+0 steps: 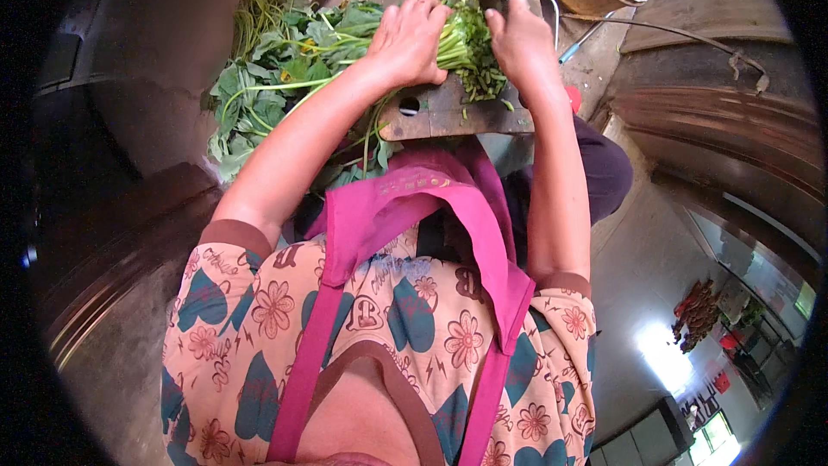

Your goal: The person sits on the floor and uses a cleaver to chop a large bunch of leafy green vegetables on a wooden cutting board. The chopped pieces accumulate on the board as the person continues cutting through the stems and leaves.

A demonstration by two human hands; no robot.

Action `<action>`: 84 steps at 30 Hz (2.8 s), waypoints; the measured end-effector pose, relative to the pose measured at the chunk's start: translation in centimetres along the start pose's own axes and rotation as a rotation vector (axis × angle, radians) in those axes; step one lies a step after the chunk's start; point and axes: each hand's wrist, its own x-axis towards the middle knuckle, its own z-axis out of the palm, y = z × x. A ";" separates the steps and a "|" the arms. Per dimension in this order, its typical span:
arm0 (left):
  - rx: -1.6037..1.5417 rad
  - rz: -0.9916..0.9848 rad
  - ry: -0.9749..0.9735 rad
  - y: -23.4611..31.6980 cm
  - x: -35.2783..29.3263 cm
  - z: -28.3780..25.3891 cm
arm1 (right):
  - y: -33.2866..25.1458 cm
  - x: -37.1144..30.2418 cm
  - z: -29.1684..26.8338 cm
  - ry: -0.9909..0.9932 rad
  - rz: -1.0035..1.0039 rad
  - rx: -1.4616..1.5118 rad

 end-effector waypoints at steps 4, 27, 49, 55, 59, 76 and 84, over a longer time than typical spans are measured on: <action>-0.050 -0.076 -0.231 0.5 0.7 -1.3 | -0.6 -2.6 -0.3 0.162 -0.016 0.048; -0.047 -0.063 -0.182 0.5 0.4 -1.1 | 0.1 -5.0 2.0 -0.002 0.033 -0.057; -0.040 -0.061 -0.156 0.4 0.2 -1.0 | 0.5 -5.4 -0.7 0.039 -0.139 -0.061; 0.018 -0.044 -0.101 0.5 0.4 -0.7 | 0.3 -10.3 -0.5 0.112 0.033 0.059; 0.027 -0.057 -0.133 0.8 0.3 -1.2 | 1.2 -10.5 2.0 0.066 0.186 0.067; -0.002 -0.071 -0.108 0.5 0.1 -0.5 | 2.3 -2.8 1.2 0.123 0.025 -0.108; -0.011 -0.076 -0.133 0.7 0.2 -1.3 | 1.2 -1.5 1.7 0.090 0.004 -0.128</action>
